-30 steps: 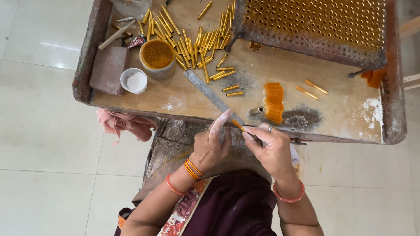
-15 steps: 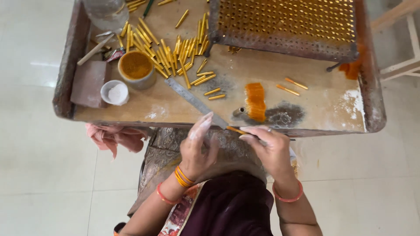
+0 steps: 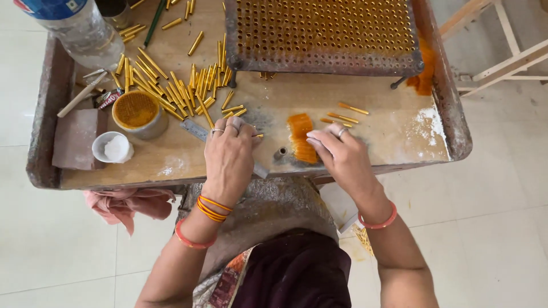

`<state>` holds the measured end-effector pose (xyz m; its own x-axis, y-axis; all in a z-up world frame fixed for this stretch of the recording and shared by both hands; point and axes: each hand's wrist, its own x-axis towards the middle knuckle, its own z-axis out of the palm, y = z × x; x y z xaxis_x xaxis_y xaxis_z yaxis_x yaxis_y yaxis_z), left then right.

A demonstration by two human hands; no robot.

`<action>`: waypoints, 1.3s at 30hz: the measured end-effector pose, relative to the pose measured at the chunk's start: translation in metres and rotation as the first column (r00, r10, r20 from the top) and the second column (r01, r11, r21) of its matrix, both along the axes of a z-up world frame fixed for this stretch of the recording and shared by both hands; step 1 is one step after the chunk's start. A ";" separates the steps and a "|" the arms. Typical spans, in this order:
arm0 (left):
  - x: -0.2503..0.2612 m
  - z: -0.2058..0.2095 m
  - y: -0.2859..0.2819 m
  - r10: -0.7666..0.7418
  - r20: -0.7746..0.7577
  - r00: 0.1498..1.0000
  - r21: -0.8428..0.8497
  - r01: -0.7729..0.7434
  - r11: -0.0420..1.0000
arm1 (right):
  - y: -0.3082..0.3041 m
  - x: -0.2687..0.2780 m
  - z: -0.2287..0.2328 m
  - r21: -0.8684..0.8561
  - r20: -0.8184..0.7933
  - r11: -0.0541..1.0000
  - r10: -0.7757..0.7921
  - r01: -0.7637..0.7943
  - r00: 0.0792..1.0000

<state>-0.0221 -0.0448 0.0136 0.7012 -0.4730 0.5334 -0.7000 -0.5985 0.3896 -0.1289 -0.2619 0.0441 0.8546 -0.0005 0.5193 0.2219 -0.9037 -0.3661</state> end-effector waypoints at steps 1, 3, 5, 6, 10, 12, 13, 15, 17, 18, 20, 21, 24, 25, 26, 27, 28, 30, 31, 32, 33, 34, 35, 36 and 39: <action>-0.009 0.003 0.001 -0.002 0.001 1.000 0.002 0.002 1.000 | -0.001 0.004 0.003 0.002 0.001 1.000 -0.002 0.002 1.000; -0.028 0.009 0.005 -0.041 -0.064 0.997 -0.241 0.024 0.970 | -0.004 0.011 0.008 -0.084 -0.051 0.996 0.025 -0.029 0.998; -0.052 0.015 0.005 -0.146 -0.160 0.976 -0.313 0.090 0.946 | -0.008 0.017 0.008 -0.114 -0.084 0.993 0.031 -0.040 0.996; -0.065 0.018 0.006 -0.251 -0.246 0.936 -0.390 0.142 0.910 | -0.010 0.018 0.007 -0.145 -0.117 0.988 0.038 -0.055 0.992; -0.098 -0.019 -0.013 -0.428 -0.338 0.838 -0.529 0.207 0.823 | -0.017 0.026 0.009 -0.231 -0.168 0.968 0.062 -0.101 0.984; -0.104 -0.021 -0.018 -0.534 -0.482 0.694 -0.606 0.176 0.776 | -0.021 0.028 0.008 -0.293 -0.190 0.939 0.124 -0.177 0.974; -0.104 -0.023 -0.021 -0.534 -0.480 0.696 -0.607 0.176 0.775 | -0.023 0.029 0.008 -0.295 -0.189 0.939 0.126 -0.179 0.974; -0.102 -0.026 -0.026 -0.583 -0.578 0.571 -0.630 0.141 0.763 | -0.026 0.030 0.007 -0.329 -0.166 0.915 0.187 -0.233 0.968; -0.100 -0.032 -0.029 -0.602 -0.571 0.558 -0.650 0.140 0.747 | -0.026 0.030 0.008 -0.324 -0.152 0.916 0.197 -0.237 0.969; -0.098 -0.036 -0.031 -0.622 -0.565 0.541 -0.668 0.142 0.730 | -0.026 0.030 0.008 -0.317 -0.139 0.918 0.202 -0.237 0.969; -0.097 -0.037 -0.032 -0.631 -0.573 0.522 -0.677 0.133 0.724 | -0.025 0.029 0.007 -0.301 -0.140 0.925 0.197 -0.231 0.971; -0.095 -0.037 -0.033 -0.644 -0.577 0.503 -0.685 0.131 0.716 | -0.025 0.029 0.007 -0.288 -0.135 0.932 0.186 -0.219 0.973; -0.096 -0.031 -0.031 -0.655 -0.603 0.455 -0.690 0.114 0.714 | -0.025 0.028 0.009 -0.278 -0.110 0.935 0.199 -0.223 0.974; -0.099 -0.026 -0.029 -0.655 -0.601 0.457 -0.691 0.115 0.714 | -0.025 0.028 0.010 -0.278 -0.108 0.934 0.200 -0.223 0.974; -0.101 -0.021 -0.026 -0.659 -0.619 0.427 -0.693 0.097 0.714 | -0.025 0.027 0.011 -0.266 -0.101 0.939 0.196 -0.216 0.975; -0.105 -0.017 -0.023 -0.662 -0.637 0.394 -0.696 0.076 0.714 | -0.024 0.026 0.011 -0.253 -0.096 0.944 0.192 -0.210 0.977; -0.106 -0.019 -0.018 -0.663 -0.636 0.395 -0.696 0.076 0.714 | -0.024 0.026 0.012 -0.254 -0.096 0.944 0.192 -0.211 0.977; -0.111 -0.022 -0.008 -0.639 -0.612 0.466 -0.672 0.118 0.731 | -0.023 0.025 0.013 -0.226 -0.091 0.951 0.193 -0.209 0.977; -0.108 -0.021 -0.003 -0.640 -0.608 0.469 -0.674 0.121 0.729 | -0.022 0.021 0.016 -0.230 -0.087 0.951 0.193 -0.208 0.977; -0.105 -0.020 0.003 -0.576 -0.520 0.631 -0.636 0.165 0.754 | -0.020 0.017 0.019 -0.164 -0.089 0.964 0.199 -0.211 0.976; -0.102 -0.018 0.008 -0.496 -0.401 0.770 -0.592 0.195 0.782 | -0.019 0.015 0.023 -0.100 -0.091 0.971 0.209 -0.218 0.974; -0.096 -0.005 0.010 -0.495 -0.394 0.775 -0.595 0.195 0.780 | -0.019 0.010 0.026 -0.107 -0.086 0.969 0.213 -0.222 0.973; -0.092 0.007 0.014 -0.420 -0.338 0.842 -0.576 0.167 0.800 | -0.017 0.004 0.028 0.050 -0.131 0.973 0.231 -0.226 0.964; -0.087 0.019 0.017 -0.340 -0.277 0.899 -0.558 0.137 0.818 | -0.016 -0.002 0.029 0.206 -0.173 0.954 0.255 -0.218 0.952; -0.073 0.028 0.016 -0.466 -0.372 0.803 -0.653 0.130 0.746 | -0.009 -0.016 0.029 0.512 -0.322 0.840 0.383 -0.180 0.866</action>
